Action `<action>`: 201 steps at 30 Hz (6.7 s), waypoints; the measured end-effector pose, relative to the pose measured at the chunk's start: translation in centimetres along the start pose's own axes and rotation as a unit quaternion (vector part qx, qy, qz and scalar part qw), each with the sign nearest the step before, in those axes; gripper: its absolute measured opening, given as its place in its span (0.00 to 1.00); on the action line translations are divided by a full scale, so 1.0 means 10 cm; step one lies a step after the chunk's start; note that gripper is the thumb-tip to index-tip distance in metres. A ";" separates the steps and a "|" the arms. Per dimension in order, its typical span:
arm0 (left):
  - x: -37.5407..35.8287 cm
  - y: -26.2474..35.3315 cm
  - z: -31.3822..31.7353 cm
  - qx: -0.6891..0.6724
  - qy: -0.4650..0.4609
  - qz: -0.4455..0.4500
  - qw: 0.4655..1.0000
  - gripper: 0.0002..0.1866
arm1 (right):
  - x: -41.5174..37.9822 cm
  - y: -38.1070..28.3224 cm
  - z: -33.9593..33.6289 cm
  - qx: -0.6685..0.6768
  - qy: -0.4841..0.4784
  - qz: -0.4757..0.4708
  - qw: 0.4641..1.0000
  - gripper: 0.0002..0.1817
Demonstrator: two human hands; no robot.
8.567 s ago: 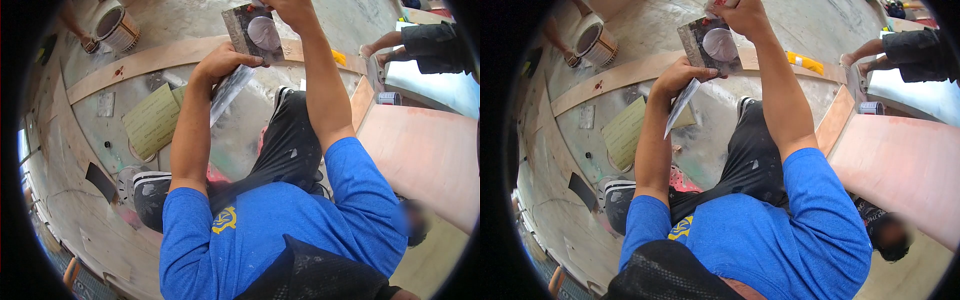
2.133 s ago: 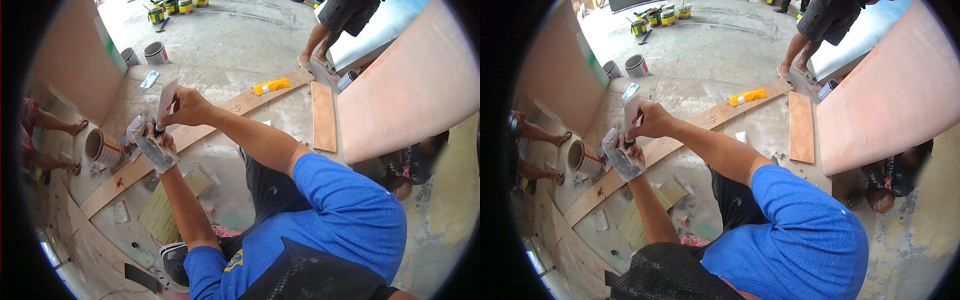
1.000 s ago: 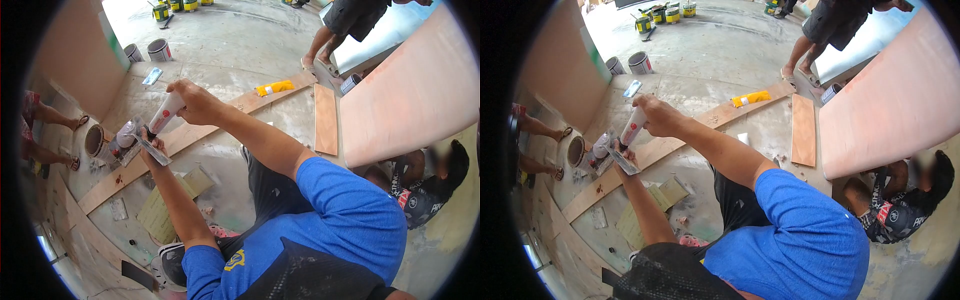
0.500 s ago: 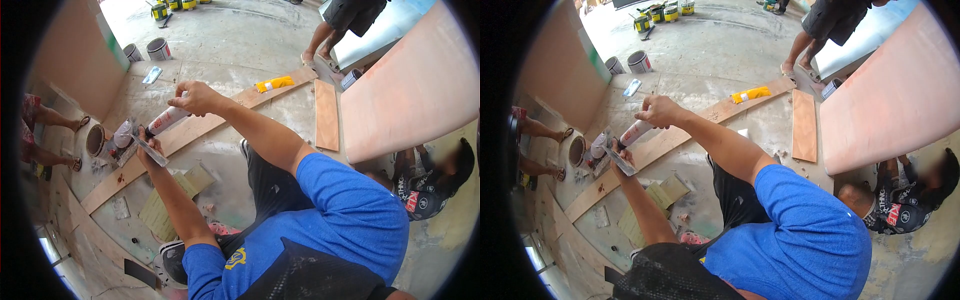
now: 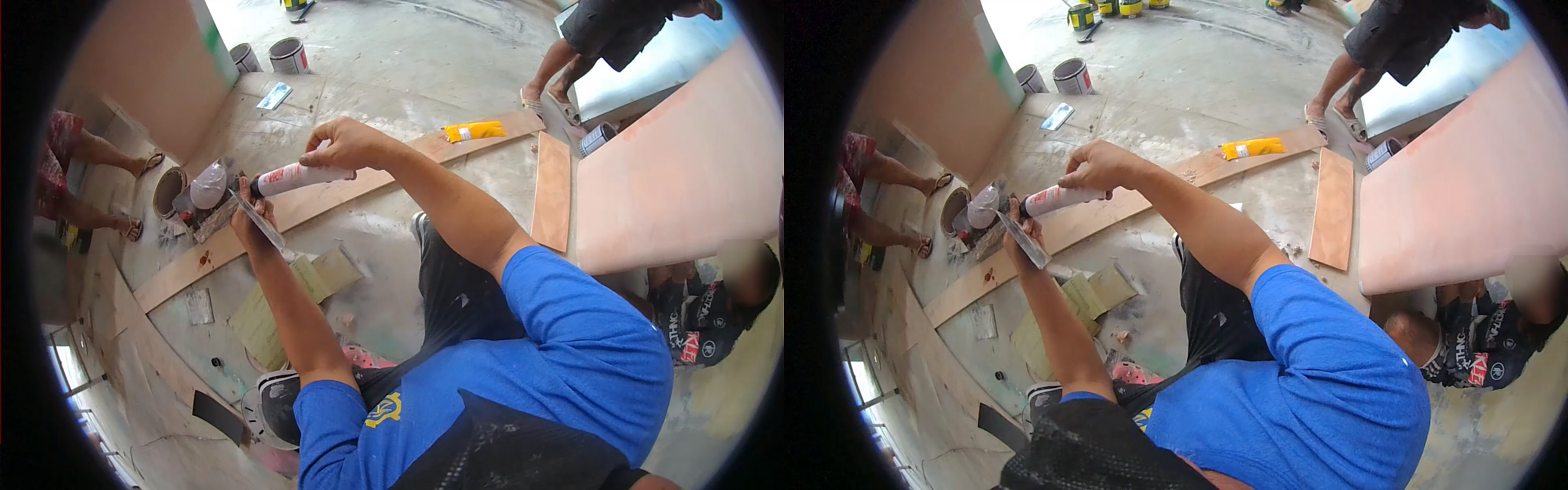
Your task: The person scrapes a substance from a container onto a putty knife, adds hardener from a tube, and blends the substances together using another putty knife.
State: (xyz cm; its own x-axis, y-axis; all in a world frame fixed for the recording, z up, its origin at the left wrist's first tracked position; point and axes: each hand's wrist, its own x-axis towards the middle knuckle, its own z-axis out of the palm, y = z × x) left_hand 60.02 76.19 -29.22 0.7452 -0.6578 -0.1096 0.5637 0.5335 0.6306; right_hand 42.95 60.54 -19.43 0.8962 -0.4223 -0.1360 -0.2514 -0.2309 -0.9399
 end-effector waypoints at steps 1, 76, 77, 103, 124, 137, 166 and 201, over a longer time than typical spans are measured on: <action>0.00 0.03 0.00 -0.006 -0.036 -0.004 0.999 0.12 | -0.02 -0.03 -0.01 0.048 -0.023 0.034 0.998 0.19; 0.30 -0.17 -0.04 0.203 0.015 -0.173 0.964 0.17 | -1.46 -2.61 -0.68 -0.186 -0.014 -0.703 0.686 0.15; 0.37 -0.21 -0.10 0.201 -0.011 -0.134 0.970 0.17 | -1.39 -2.62 -0.67 -0.186 -0.007 -0.699 0.691 0.15; -0.93 2.67 4.09 0.257 0.030 -0.422 0.869 0.19 | -1.45 -3.44 -1.97 -0.354 -0.017 0.067 0.933 0.13; -1.66 3.48 6.60 0.303 -0.033 -0.198 0.931 0.21 | -2.23 -5.32 -1.84 -0.184 0.200 -0.365 0.891 0.30; -1.69 4.31 5.85 0.147 0.029 -0.136 0.979 0.16 | -2.07 -5.88 -1.20 -0.093 0.164 -0.361 0.913 0.24; -2.28 5.01 4.94 0.192 -0.050 -0.014 0.980 0.21 | -1.56 -6.21 -1.05 0.434 0.040 0.054 0.898 0.23; -2.45 4.70 5.13 0.460 -0.072 0.074 0.882 0.09 | -1.56 -6.33 -0.58 0.557 0.032 0.121 0.821 0.24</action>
State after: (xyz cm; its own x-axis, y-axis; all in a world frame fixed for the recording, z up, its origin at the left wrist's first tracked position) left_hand 49.94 90.10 42.53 0.6955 -0.7136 0.0834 -0.1139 0.0051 0.9935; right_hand 42.76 76.62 43.99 0.8387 -0.3915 -0.3786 0.1030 0.7967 -0.5956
